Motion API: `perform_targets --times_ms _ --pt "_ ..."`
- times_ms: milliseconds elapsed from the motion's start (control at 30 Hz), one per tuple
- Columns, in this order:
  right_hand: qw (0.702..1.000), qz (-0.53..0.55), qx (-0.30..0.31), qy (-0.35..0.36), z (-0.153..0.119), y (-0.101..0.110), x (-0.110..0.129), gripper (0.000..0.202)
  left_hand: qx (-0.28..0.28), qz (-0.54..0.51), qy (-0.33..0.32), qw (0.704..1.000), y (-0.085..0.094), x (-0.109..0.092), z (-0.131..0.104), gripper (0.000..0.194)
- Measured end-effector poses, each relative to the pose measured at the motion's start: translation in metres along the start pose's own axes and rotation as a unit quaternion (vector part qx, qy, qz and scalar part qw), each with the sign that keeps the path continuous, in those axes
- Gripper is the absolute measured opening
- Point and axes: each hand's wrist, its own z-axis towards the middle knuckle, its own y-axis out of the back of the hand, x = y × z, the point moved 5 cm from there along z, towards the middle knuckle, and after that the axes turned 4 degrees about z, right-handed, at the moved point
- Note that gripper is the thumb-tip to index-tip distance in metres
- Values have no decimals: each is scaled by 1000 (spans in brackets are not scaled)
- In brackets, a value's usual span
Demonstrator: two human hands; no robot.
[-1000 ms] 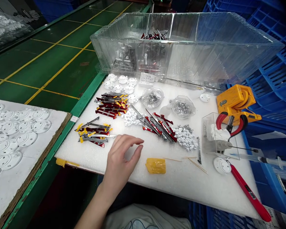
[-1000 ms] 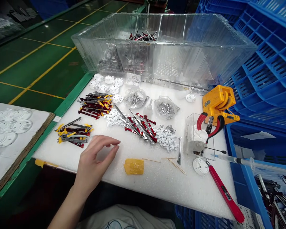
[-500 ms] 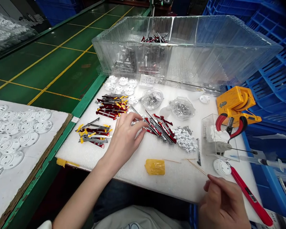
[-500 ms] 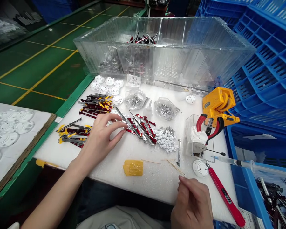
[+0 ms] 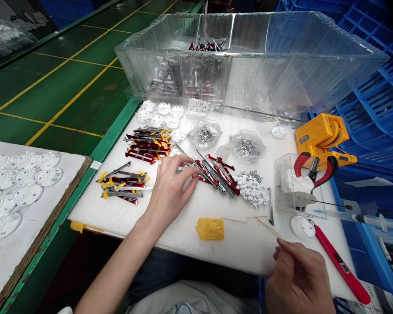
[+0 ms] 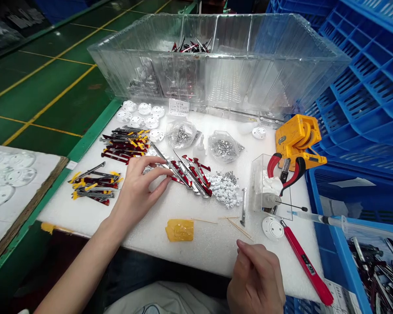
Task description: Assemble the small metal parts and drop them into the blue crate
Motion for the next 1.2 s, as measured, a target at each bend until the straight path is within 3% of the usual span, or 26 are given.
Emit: perform_targets --times_ms 900,1033,1200 --pt "998 -24 11 63 -5 -4 3 30 66 8 9 998 -12 5 -4 10" --pt "995 -35 30 88 -2 -7 6 27 82 -8 12 997 -11 4 -5 8" --pt "995 -39 12 93 0 -8 7 22 98 -14 17 995 -6 4 -6 8"
